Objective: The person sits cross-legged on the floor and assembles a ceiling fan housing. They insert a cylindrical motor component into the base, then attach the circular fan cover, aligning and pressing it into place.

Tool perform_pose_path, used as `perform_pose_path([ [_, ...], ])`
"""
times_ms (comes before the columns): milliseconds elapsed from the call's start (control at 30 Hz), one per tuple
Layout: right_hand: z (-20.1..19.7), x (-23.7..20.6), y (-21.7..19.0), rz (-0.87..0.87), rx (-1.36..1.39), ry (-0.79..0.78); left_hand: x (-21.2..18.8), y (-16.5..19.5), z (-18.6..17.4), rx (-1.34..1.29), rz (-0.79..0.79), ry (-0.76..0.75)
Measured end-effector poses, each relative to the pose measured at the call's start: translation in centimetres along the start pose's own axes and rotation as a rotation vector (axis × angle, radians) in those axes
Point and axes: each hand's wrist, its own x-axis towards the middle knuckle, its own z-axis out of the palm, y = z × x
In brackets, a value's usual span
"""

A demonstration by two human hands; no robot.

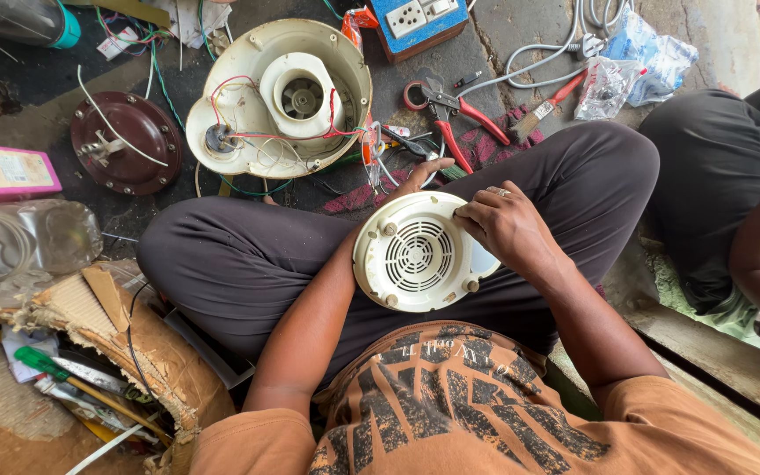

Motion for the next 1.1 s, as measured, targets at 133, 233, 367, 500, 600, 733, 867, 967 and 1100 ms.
perform_pose_path([
  [133,-0.5,0.1,0.0,-0.004,0.057,0.062,0.4,-0.7,-0.6,0.059,0.02,-0.045],
  [233,-0.9,0.4,0.3,0.02,0.224,0.105,0.6,-0.7,-0.4,0.01,-0.015,-0.044],
  [367,-1.3,1.0,1.3,0.157,0.466,-0.026,0.4,0.6,-0.1,0.061,-0.007,-0.02],
  [500,-0.6,0.6,1.5,0.21,0.611,-0.077,-0.5,2.6,0.3,0.126,-0.002,-0.011],
  [600,0.6,0.6,1.8,0.272,0.753,-0.045,-0.8,3.6,0.6,-0.009,-0.069,-0.004],
  [733,1.9,0.2,2.2,0.346,0.892,-0.012,-0.7,3.9,0.9,0.042,-0.052,0.022],
  [867,2.4,0.0,2.8,0.346,0.962,0.006,-0.1,3.2,0.7,0.138,0.071,0.036],
  [967,2.9,-0.2,3.0,0.337,0.951,0.024,-0.2,2.4,0.4,0.153,0.052,0.015],
  [1100,3.3,-0.7,3.0,0.362,0.934,0.067,0.0,1.3,0.3,0.195,0.095,0.049],
])
